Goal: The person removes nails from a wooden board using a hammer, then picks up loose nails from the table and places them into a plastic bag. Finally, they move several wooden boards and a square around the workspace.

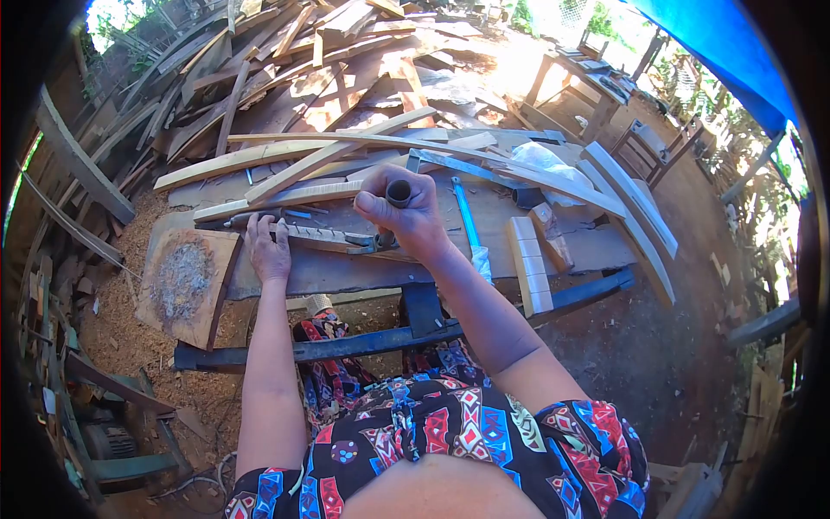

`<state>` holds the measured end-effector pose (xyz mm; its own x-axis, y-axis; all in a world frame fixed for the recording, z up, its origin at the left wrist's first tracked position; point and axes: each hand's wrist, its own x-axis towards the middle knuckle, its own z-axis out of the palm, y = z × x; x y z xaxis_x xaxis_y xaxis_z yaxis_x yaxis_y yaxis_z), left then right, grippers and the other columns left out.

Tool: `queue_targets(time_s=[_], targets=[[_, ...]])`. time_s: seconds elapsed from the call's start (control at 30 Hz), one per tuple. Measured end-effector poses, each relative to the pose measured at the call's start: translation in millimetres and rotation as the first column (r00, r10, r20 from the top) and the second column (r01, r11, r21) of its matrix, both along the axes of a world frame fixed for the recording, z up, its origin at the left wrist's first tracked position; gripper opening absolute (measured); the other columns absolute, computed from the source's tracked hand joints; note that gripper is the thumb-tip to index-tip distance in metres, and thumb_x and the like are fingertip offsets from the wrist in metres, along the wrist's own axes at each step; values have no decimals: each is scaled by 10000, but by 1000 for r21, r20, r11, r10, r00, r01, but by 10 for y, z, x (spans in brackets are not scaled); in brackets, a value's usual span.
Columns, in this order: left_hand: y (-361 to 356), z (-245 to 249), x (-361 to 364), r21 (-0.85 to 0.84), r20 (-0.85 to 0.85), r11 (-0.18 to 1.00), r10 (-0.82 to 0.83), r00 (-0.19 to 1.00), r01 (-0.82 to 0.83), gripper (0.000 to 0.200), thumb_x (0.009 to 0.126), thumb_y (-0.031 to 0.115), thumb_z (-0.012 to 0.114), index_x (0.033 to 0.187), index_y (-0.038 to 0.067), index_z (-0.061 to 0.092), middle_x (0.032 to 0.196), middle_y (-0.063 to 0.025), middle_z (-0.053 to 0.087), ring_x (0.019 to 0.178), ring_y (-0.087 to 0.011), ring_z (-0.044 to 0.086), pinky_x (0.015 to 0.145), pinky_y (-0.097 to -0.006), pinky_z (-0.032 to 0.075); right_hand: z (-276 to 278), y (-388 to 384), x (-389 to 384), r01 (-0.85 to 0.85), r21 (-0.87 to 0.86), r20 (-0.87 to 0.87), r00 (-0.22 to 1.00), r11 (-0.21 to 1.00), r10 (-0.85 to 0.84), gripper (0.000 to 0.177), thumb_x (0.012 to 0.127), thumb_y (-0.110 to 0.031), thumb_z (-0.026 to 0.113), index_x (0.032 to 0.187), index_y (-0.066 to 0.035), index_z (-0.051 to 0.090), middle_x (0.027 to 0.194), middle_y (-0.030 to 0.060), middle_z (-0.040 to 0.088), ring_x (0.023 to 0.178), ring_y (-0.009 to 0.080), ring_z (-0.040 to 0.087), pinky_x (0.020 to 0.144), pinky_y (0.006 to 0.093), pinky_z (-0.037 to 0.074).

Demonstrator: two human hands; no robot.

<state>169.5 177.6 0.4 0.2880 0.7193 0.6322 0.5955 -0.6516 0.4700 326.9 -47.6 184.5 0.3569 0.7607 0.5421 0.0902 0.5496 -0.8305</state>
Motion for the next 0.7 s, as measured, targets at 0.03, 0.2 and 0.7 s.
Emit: queue_targets(time_s=[0.03,0.2,0.7], targets=[[0,-1,-1,2,-1,1000,2,1000,-2,308,898,355,539,1057,94,571,1313,-143,459,1178,-367,433,997,-438,354,-1,3,-2,-6,4,-7,1000,1000,6,253,840,-253,706,764,-40,593,636,-15,556,513,31,475,442,185,371],[-4,17,-3,-7,-4,1000,-6,1000,6,306,896,354,542,1055,94,571,1310,-142,461,1175,-364,435,997,-437,355,-2,7,0,-8,0,6,1000,1000,8,248,838,-248,710,766,-40,595,639,-18,558,517,29,473,443,184,364],[-6,16,0,-3,4,1000,-7,1000,7,310,897,359,532,1050,92,572,1307,-142,465,1172,-371,437,998,-442,351,8,-19,-38,-9,24,14,1000,1000,9,260,824,-252,726,770,-37,589,641,-10,564,497,25,465,432,182,342]])
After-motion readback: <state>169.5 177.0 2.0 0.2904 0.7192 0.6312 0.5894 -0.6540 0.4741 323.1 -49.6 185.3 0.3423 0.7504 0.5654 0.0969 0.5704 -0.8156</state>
